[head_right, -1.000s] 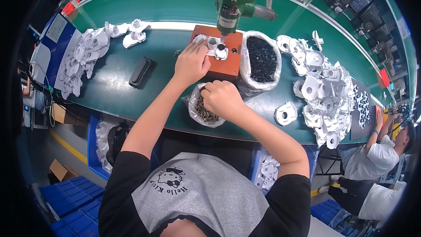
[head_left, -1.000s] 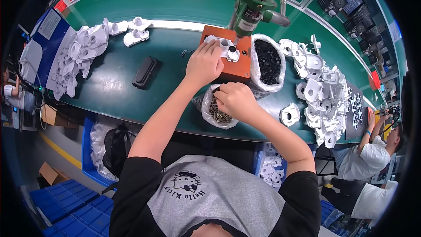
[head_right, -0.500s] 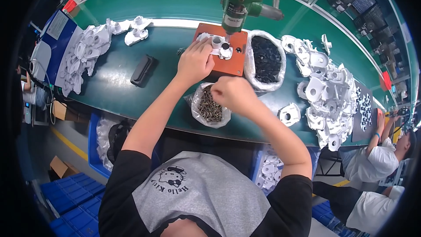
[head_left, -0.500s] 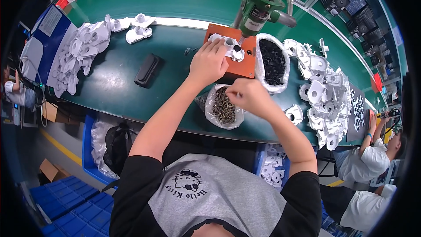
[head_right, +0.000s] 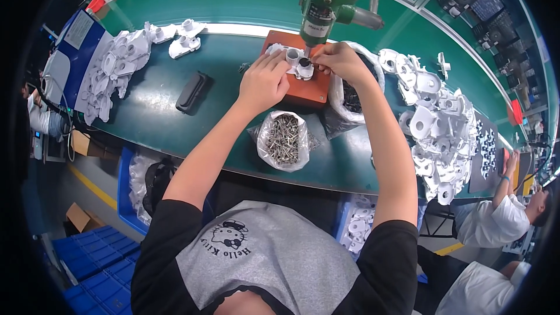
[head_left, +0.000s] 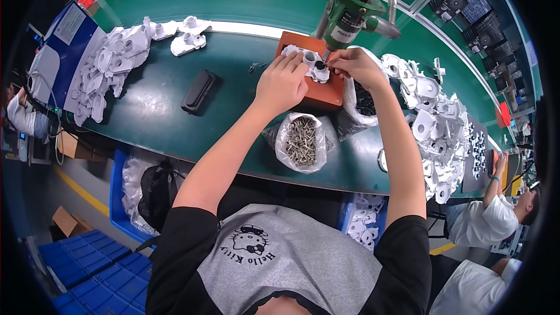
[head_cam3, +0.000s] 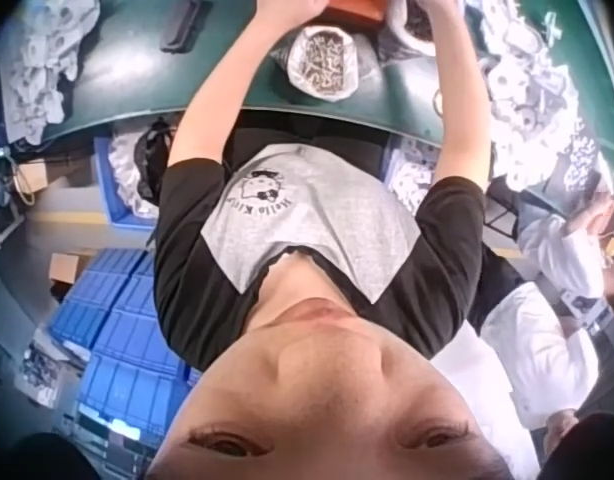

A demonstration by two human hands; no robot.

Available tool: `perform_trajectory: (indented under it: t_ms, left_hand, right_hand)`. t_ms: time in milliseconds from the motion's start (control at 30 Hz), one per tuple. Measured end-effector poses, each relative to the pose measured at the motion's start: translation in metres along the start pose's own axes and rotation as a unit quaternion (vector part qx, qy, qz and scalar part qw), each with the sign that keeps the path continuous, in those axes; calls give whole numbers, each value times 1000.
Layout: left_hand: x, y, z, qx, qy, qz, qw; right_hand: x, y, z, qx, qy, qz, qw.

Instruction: Manually assembling small plastic housings with internal components and screws using a manual press station.

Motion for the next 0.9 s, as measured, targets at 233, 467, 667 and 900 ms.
perform_trajectory:
  t_ms: [233,467,667,900]
  left_hand:
    - [1,0,-1,-2,1,2,1000]
    - [-1,0,-1,-8,2,4,1000]
    - [1,0,0,-4,-4,6,1000]
    - [0,-1,-2,6,1,9,1000]
  right_hand:
    - [5,-6,1,37,18,-2,999]
    - [2,-9,0,52,5,1,999]
    - [6,-22,-1,52,81,-14,995]
    - [1,-32,0,68,80,-28,994]
Point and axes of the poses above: each hand's wrist, its own y-axis away from the middle knuckle, its own z-axis out of the back of the hand, x = y × z, the point moved 3 cm from there along -y, towards the middle knuckle, and after that the axes turned 13 degrees about -x, right-handed, at the moved point
